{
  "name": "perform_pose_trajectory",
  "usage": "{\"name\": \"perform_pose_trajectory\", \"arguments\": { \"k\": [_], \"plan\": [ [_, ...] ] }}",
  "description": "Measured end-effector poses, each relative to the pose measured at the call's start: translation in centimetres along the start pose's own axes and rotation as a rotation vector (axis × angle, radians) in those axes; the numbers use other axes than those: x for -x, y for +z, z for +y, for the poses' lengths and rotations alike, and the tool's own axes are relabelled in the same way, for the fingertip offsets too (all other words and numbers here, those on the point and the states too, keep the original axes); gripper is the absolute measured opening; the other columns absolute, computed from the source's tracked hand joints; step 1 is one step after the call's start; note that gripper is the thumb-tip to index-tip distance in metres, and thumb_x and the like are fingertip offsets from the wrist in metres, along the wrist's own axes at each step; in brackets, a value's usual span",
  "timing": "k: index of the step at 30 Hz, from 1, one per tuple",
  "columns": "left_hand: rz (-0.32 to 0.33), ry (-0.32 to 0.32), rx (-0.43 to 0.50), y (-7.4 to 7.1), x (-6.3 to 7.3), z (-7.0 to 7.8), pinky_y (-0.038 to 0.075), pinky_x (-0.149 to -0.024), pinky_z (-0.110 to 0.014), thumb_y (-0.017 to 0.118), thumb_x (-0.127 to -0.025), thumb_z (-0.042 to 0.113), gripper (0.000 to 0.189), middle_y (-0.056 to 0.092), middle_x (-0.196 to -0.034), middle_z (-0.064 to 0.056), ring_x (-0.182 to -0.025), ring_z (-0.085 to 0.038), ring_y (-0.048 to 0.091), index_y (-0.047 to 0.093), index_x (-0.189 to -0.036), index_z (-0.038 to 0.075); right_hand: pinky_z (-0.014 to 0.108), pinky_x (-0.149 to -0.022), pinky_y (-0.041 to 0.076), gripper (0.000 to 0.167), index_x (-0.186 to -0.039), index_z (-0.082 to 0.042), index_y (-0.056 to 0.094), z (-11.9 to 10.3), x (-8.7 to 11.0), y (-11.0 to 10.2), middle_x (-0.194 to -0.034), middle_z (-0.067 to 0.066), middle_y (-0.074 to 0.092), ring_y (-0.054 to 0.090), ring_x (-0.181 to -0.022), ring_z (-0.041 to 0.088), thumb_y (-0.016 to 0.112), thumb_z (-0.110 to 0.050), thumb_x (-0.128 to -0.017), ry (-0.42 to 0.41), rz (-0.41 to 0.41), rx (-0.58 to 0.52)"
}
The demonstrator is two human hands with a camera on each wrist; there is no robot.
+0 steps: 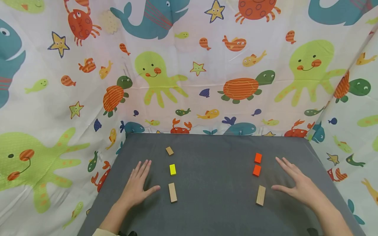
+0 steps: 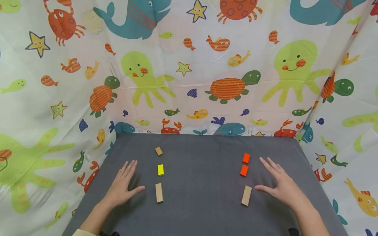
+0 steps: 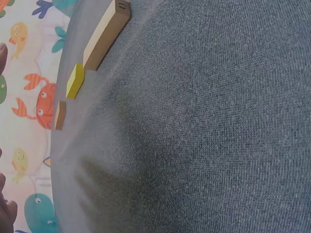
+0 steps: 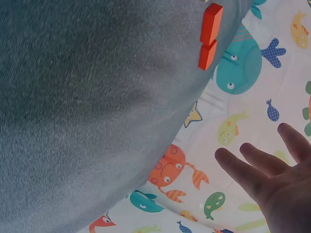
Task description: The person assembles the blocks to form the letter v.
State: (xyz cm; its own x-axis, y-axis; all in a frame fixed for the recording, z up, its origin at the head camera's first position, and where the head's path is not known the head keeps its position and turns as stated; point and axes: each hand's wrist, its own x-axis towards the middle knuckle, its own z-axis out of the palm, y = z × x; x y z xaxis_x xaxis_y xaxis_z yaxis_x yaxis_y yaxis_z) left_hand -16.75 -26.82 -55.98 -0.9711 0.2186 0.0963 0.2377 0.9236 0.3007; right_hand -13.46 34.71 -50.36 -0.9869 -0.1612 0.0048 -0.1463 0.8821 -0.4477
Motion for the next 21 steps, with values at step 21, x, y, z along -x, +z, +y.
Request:
{"name": "perform_pose_trajectory", "arguments": {
  "k": [21],
  "plan": [
    [0.044,0.002,0.181,1.5,0.2,1.3,0.011,-0.121,-0.063,0.076,-0.081,0.058,0.108,0.019,-0.169,-0.004,-0.156,-0.034,0.011,0.015,-0.164,0.023,0.079,-0.094,0.035,0.112,-0.162,-0.026,0.025,-0.6,-0.1,2.1,-0.157,0.027,0.035,0.038,-0.135,0.055,0.083,-0.059,-0.073,0.028,-0.004,-0.063]
  ]
}}
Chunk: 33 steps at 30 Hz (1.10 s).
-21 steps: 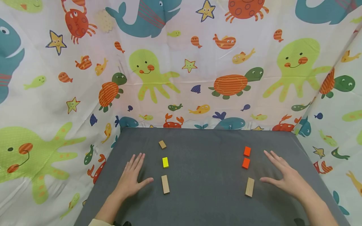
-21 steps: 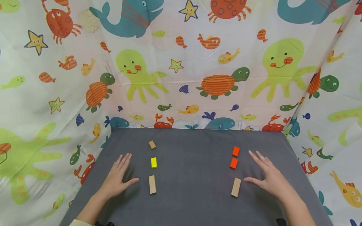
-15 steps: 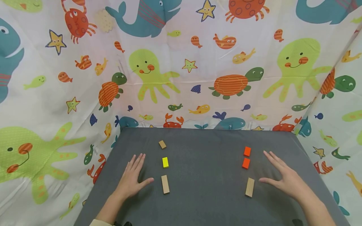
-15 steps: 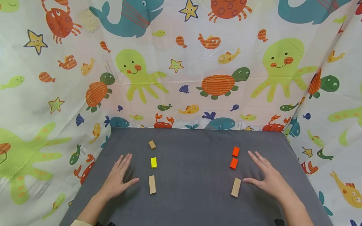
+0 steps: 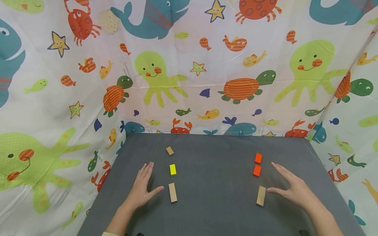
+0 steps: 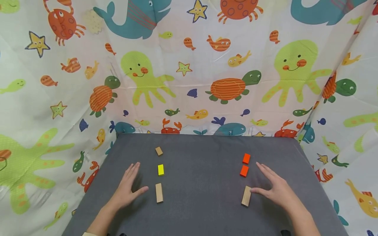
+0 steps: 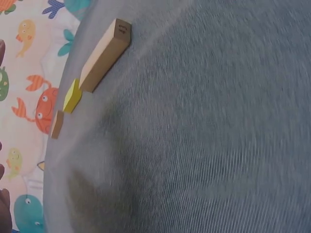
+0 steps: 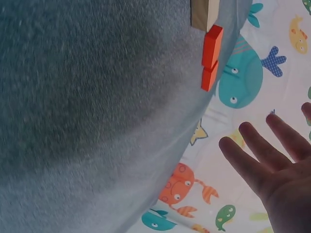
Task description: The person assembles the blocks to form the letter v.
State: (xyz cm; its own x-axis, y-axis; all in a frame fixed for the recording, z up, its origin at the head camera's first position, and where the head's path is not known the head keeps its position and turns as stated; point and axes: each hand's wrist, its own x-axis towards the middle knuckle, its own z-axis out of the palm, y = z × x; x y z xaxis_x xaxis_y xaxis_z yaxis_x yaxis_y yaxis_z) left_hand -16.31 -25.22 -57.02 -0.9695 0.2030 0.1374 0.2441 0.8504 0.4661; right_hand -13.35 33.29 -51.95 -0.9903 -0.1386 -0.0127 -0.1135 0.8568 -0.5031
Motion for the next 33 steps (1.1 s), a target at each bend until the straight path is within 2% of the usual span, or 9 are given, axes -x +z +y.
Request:
{"name": "perform_pose_trajectory", "arguments": {
  "k": [3,7,13,16,23,29,33],
  "plan": [
    [0.013,0.007,0.032,0.5,-0.1,0.2,0.012,-0.121,-0.064,0.076,-0.082,0.056,0.107,0.020,-0.169,-0.005,-0.155,-0.035,0.013,0.016,-0.163,0.020,0.076,-0.095,0.038,0.112,-0.161,-0.021,0.029,0.1,0.0,0.4,-0.154,0.028,0.040,0.041,-0.134,0.052,0.085,-0.057,-0.071,-0.008,0.008,-0.012],
    [0.031,0.019,0.060,1.2,0.0,0.2,0.020,-0.115,-0.070,0.078,-0.082,0.052,0.105,0.025,-0.167,-0.009,-0.153,-0.040,0.018,0.022,-0.162,0.015,0.074,-0.094,0.040,0.111,-0.157,-0.015,0.036,0.2,0.0,1.0,-0.150,0.028,0.045,0.044,-0.132,0.051,0.088,-0.054,-0.068,-0.039,0.025,-0.025],
    [0.019,0.034,0.118,1.9,-0.1,0.4,0.025,-0.111,-0.072,0.078,-0.083,0.052,0.103,0.026,-0.166,-0.010,-0.151,-0.041,0.019,0.024,-0.162,0.015,0.074,-0.093,0.042,0.105,-0.151,-0.009,0.046,0.1,-0.1,1.9,-0.147,0.027,0.049,0.046,-0.131,0.051,0.089,-0.054,-0.066,-0.052,0.010,-0.047],
    [-0.003,0.049,0.136,2.2,-0.1,0.6,0.026,-0.112,-0.071,0.079,-0.082,0.053,0.103,0.026,-0.166,-0.008,-0.150,-0.038,0.022,0.025,-0.162,0.017,0.074,-0.093,0.041,0.104,-0.149,-0.007,0.048,0.1,-0.1,2.4,-0.146,0.029,0.049,0.046,-0.130,0.053,0.088,-0.056,-0.067,-0.037,-0.025,-0.035],
    [-0.073,0.045,0.194,3.0,0.3,1.1,0.028,-0.112,-0.068,0.078,-0.081,0.056,0.100,0.028,-0.165,0.001,-0.149,-0.030,0.025,0.024,-0.161,0.030,0.073,-0.094,0.042,0.103,-0.147,-0.008,0.051,0.3,0.2,3.9,-0.145,0.028,0.051,0.047,-0.130,0.052,0.088,-0.057,-0.065,0.011,-0.064,-0.032],
    [-0.101,0.073,0.239,3.6,0.6,1.7,0.031,-0.112,-0.065,0.080,-0.081,0.054,0.100,0.031,-0.163,0.001,-0.148,-0.030,0.027,0.029,-0.161,0.022,0.070,-0.095,0.043,0.105,-0.149,-0.009,0.048,0.6,0.4,4.8,-0.144,0.026,0.052,0.048,-0.131,0.050,0.088,-0.058,-0.066,0.039,-0.111,-0.062],
    [-0.149,0.031,0.268,3.9,0.8,2.2,0.032,-0.112,-0.065,0.080,-0.079,0.056,0.099,0.032,-0.162,0.002,-0.148,-0.030,0.029,0.032,-0.160,0.024,0.068,-0.096,0.044,0.105,-0.148,-0.010,0.050,0.7,0.6,5.2,-0.143,0.025,0.054,0.050,-0.130,0.049,0.087,-0.060,-0.064,0.035,-0.114,-0.055]
  ]
}}
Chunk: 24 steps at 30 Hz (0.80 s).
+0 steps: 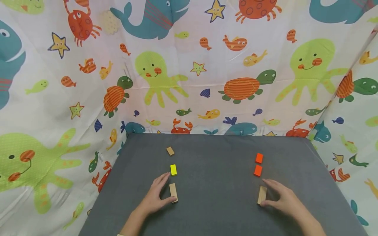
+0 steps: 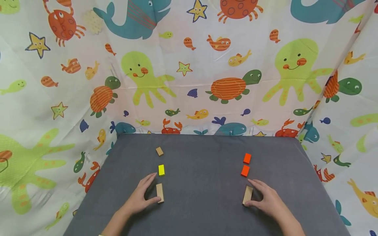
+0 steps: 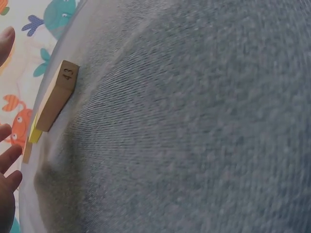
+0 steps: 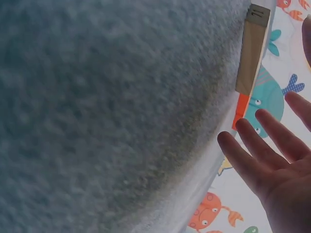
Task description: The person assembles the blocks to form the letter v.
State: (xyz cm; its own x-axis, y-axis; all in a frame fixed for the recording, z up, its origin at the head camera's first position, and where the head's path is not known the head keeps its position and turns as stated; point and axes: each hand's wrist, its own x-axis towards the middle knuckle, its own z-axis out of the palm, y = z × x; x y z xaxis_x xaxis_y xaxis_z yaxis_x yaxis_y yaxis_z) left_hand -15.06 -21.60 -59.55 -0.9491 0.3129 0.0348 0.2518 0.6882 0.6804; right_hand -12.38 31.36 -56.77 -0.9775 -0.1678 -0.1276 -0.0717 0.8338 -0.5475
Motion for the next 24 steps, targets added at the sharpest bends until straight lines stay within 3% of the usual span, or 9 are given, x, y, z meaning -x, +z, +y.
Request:
{"name": "perform_pose_trajectory", "arguments": {
  "k": [3,9,16,24],
  "plan": [
    [-0.015,-0.011,0.012,0.4,0.0,-0.1,0.036,-0.109,-0.064,0.080,-0.080,0.057,0.094,0.035,-0.159,0.002,-0.145,-0.029,0.034,0.038,-0.157,0.023,0.067,-0.097,0.044,0.104,-0.147,-0.010,0.052,0.2,0.2,0.4,-0.142,0.024,0.055,0.052,-0.128,0.049,0.087,-0.060,-0.063,-0.019,0.009,0.003],
    [-0.027,0.025,0.015,1.0,0.2,-0.3,0.039,-0.108,-0.060,0.081,-0.080,0.055,0.081,0.043,-0.151,0.000,-0.140,-0.025,0.039,0.051,-0.147,0.021,0.067,-0.095,0.045,0.100,-0.144,-0.011,0.055,0.5,0.4,1.0,-0.139,0.024,0.057,0.054,-0.126,0.049,0.089,-0.058,-0.062,-0.042,0.013,0.012],
    [-0.042,0.055,-0.005,1.4,0.5,-0.6,0.041,-0.105,-0.059,0.080,-0.080,0.055,0.074,0.048,-0.146,0.001,-0.135,-0.025,0.042,0.057,-0.141,0.021,0.066,-0.094,0.047,0.095,-0.141,-0.012,0.059,0.3,0.6,1.2,-0.139,0.022,0.057,0.055,-0.125,0.048,0.088,-0.057,-0.063,-0.075,0.001,0.024],
    [-0.090,0.075,-0.010,1.3,0.5,-0.8,0.043,-0.105,-0.058,0.085,-0.080,0.042,0.062,0.047,-0.148,-0.001,-0.136,-0.026,0.043,0.061,-0.133,0.023,0.062,-0.094,0.049,0.086,-0.135,-0.012,0.065,0.3,0.5,1.3,-0.140,0.019,0.057,0.056,-0.124,0.045,0.088,-0.054,-0.063,-0.108,-0.036,0.041]
  ]
}}
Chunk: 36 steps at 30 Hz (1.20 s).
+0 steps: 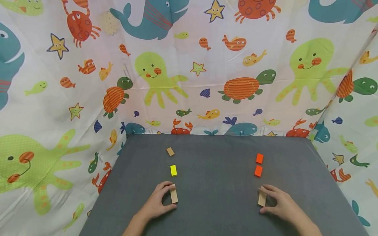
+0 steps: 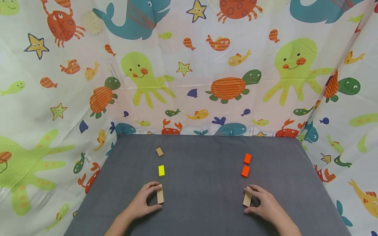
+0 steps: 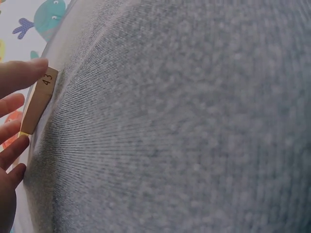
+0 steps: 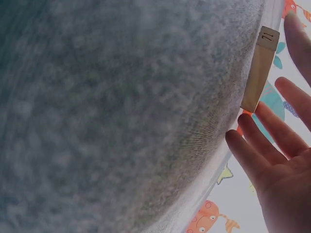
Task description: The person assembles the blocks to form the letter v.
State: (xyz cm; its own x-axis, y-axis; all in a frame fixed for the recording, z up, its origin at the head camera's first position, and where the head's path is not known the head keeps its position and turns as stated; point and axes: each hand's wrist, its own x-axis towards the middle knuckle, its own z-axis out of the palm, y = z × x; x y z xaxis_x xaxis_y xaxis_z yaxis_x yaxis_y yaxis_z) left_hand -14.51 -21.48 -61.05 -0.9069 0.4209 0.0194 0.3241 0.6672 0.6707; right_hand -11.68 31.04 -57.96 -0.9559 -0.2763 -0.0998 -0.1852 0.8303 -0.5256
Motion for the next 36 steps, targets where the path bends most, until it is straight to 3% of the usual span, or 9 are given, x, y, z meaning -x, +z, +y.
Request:
{"name": "perform_pose_trajectory", "arguments": {
  "k": [6,13,20,25,36],
  "plan": [
    [-0.022,-0.031,0.021,0.0,-0.2,-0.1,0.040,-0.106,-0.062,0.086,-0.080,0.040,0.055,0.044,-0.153,-0.007,-0.139,-0.033,0.042,0.061,-0.126,0.023,0.059,-0.093,0.050,0.080,-0.132,-0.012,0.068,-0.1,-0.1,-0.2,-0.140,0.018,0.056,0.058,-0.123,0.042,0.089,-0.050,-0.065,-0.019,-0.018,0.022],
    [-0.016,-0.038,-0.016,0.3,-0.6,-0.3,0.041,-0.109,-0.056,0.088,-0.078,0.036,0.049,0.051,-0.147,0.000,-0.136,-0.026,0.045,0.062,-0.119,0.026,0.059,-0.095,0.050,0.077,-0.131,-0.013,0.069,-0.2,-0.3,0.2,-0.141,0.019,0.056,0.058,-0.124,0.043,0.089,-0.048,-0.065,-0.017,-0.005,0.041],
    [-0.004,-0.016,-0.037,0.2,-0.7,-0.1,0.042,-0.107,-0.056,0.087,-0.078,0.035,0.058,0.054,-0.144,0.003,-0.135,-0.024,0.048,0.064,-0.129,0.019,0.060,-0.096,0.048,0.078,-0.132,-0.012,0.069,-0.4,-0.6,0.2,-0.140,0.020,0.057,0.056,-0.126,0.045,0.088,-0.049,-0.065,0.058,-0.035,0.067],
    [0.004,0.027,-0.072,0.0,-0.8,0.0,0.044,-0.103,-0.059,0.087,-0.079,0.034,0.061,0.055,-0.143,-0.002,-0.132,-0.027,0.050,0.066,-0.133,0.016,0.060,-0.096,0.049,0.076,-0.131,-0.011,0.069,-0.4,-0.7,0.1,-0.139,0.020,0.058,0.057,-0.124,0.045,0.089,-0.047,-0.066,0.046,-0.033,0.074],
    [0.028,0.048,-0.073,0.3,-1.2,0.6,0.046,-0.103,-0.055,0.086,-0.080,0.036,0.062,0.056,-0.142,0.000,-0.131,-0.025,0.051,0.065,-0.135,0.015,0.059,-0.094,0.050,0.075,-0.129,-0.010,0.070,-0.4,-0.5,0.3,-0.137,0.021,0.059,0.059,-0.121,0.046,0.088,-0.047,-0.067,0.011,-0.013,0.076]
  ]
}}
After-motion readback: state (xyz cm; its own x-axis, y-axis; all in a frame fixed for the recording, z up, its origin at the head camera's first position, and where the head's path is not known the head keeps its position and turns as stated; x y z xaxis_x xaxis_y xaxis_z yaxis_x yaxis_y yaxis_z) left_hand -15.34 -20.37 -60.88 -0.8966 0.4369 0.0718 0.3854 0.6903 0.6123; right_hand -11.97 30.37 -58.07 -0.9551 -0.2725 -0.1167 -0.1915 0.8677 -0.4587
